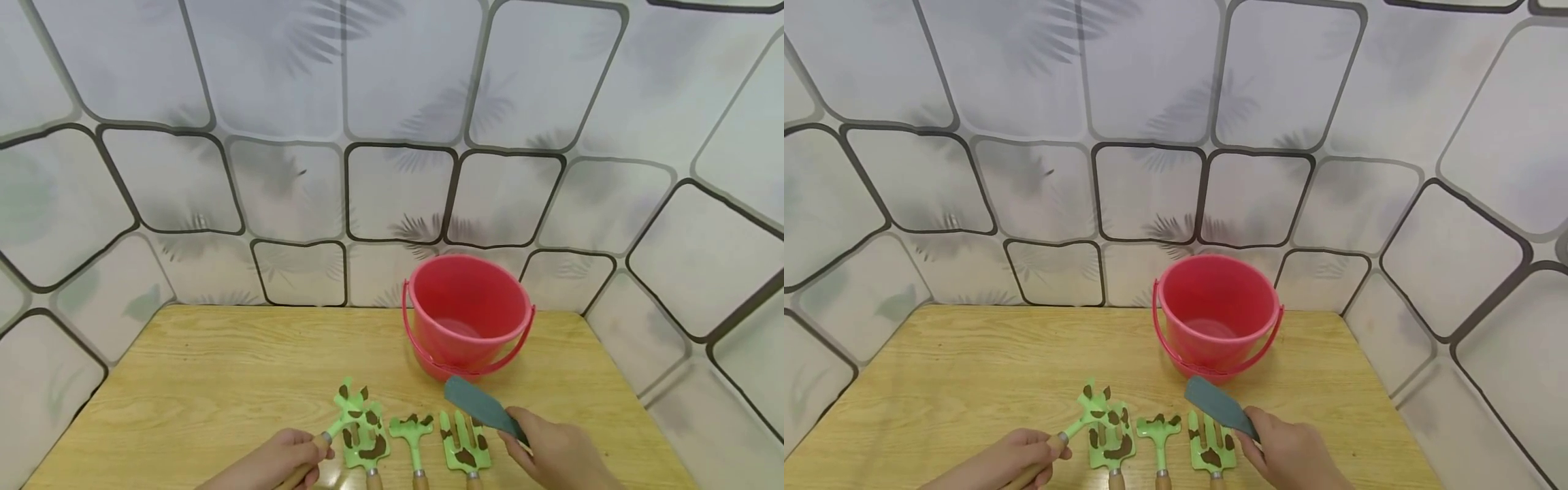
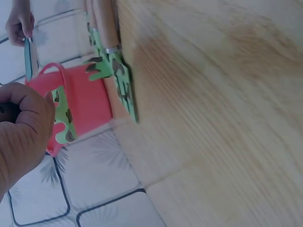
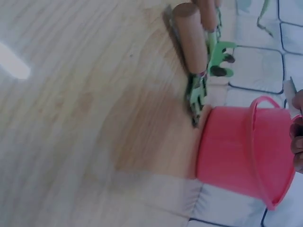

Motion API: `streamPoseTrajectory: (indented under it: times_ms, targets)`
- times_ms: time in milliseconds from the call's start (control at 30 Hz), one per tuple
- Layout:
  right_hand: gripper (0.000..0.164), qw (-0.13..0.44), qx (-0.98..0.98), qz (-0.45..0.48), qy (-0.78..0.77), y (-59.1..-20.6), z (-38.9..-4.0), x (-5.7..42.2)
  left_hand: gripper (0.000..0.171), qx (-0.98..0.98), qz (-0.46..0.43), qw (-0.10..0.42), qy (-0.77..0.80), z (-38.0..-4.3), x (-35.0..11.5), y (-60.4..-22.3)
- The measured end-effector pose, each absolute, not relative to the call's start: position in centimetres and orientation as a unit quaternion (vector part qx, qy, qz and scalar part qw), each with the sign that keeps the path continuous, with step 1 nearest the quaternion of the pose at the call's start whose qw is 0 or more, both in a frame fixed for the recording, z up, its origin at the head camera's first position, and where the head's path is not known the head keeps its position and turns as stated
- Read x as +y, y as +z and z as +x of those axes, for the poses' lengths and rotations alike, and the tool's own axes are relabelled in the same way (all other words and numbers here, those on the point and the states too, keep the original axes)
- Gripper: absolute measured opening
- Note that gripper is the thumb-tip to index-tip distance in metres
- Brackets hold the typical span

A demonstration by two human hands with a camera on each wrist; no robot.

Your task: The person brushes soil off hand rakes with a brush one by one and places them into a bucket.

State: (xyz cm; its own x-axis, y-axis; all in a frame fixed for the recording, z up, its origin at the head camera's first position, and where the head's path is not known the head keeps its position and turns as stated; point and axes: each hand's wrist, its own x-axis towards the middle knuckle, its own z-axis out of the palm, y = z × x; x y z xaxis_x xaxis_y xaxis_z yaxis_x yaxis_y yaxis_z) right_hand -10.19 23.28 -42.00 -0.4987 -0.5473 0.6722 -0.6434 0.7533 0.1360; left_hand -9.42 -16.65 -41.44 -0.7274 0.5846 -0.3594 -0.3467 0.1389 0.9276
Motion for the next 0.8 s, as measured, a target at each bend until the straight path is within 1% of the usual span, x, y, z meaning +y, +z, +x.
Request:
streamPoseTrajectory:
  times_ms: [233,500,667,800]
  targets:
    - [0.045,0.377,-0.838,0.393,0.037,-40.1,-10.3,20.3,0.028,0.682,0.089,0.343,0.639,-9.5,-14.9,-40.4]
    - [0.045,0.390,-0.813,0.433,0.002,-38.9,-10.5,17.7,0.027,0.720,0.085,0.315,0.613,-10.4,-13.4,-39.4]
    - [0.043,0.380,-0.816,0.436,-0.004,-38.7,-10.3,16.7,0.030,0.724,0.097,0.299,0.615,-10.6,-12.8,-38.7]
    - [0.045,0.384,-0.817,0.430,-0.005,-38.7,-10.3,16.1,0.033,0.726,0.099,0.283,0.619,-10.4,-12.6,-38.4]
